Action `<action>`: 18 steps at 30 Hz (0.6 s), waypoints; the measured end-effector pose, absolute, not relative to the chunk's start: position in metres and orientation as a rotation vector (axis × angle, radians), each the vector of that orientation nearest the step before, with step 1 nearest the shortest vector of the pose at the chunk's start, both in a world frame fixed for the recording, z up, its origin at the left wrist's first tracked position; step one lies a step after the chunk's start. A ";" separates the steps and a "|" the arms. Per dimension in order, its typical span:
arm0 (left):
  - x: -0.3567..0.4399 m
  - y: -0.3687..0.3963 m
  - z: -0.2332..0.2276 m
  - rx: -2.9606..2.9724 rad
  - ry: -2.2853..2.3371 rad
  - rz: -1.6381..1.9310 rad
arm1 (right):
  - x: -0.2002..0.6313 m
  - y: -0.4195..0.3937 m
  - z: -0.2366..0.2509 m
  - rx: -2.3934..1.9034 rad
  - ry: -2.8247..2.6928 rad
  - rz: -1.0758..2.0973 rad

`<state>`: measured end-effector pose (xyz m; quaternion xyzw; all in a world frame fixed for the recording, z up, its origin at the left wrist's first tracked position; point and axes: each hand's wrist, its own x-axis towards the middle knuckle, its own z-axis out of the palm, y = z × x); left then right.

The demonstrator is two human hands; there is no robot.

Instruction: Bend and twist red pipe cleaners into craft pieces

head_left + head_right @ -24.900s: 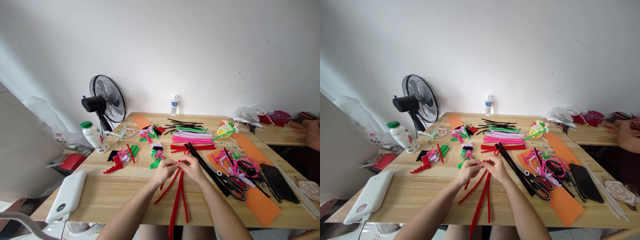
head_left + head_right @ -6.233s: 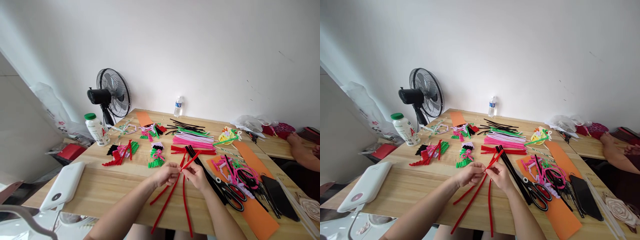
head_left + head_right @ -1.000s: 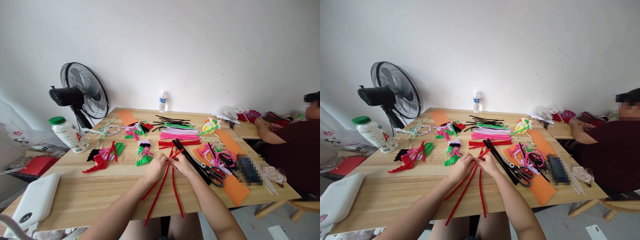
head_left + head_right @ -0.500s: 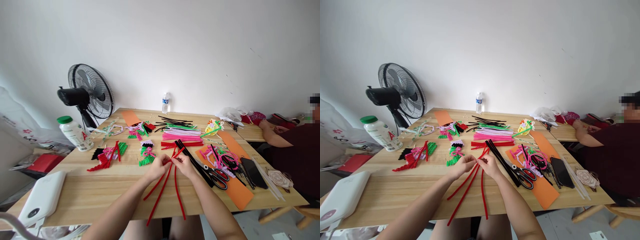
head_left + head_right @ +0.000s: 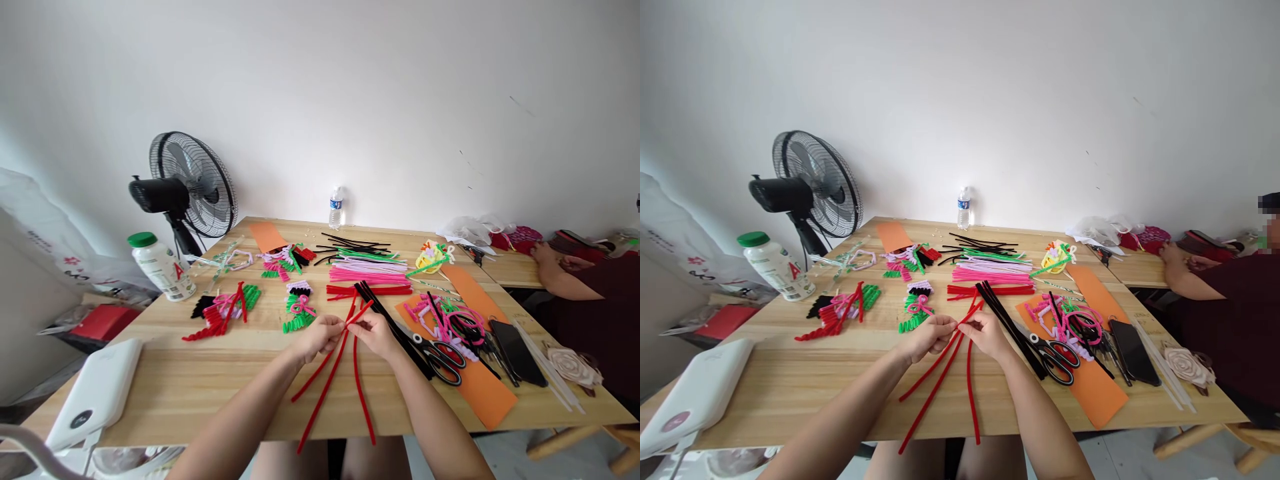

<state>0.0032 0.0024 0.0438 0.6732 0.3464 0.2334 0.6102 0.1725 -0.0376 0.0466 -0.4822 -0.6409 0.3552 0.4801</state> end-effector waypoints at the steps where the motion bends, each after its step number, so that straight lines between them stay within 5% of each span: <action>1: 0.003 0.003 0.045 1.536 0.782 0.509 | 0.172 -0.038 0.047 -1.185 -1.547 0.871; 10: 0.008 -0.006 0.036 2.445 0.949 0.996 | 0.167 -0.030 0.033 -1.202 -1.298 1.152; 14: 0.008 -0.006 0.041 2.211 0.923 0.971 | 0.170 -0.033 0.041 -1.174 -1.480 0.925; 18: 0.003 -0.001 0.052 1.552 0.793 0.566 | 0.171 -0.041 0.055 -1.163 -1.695 0.663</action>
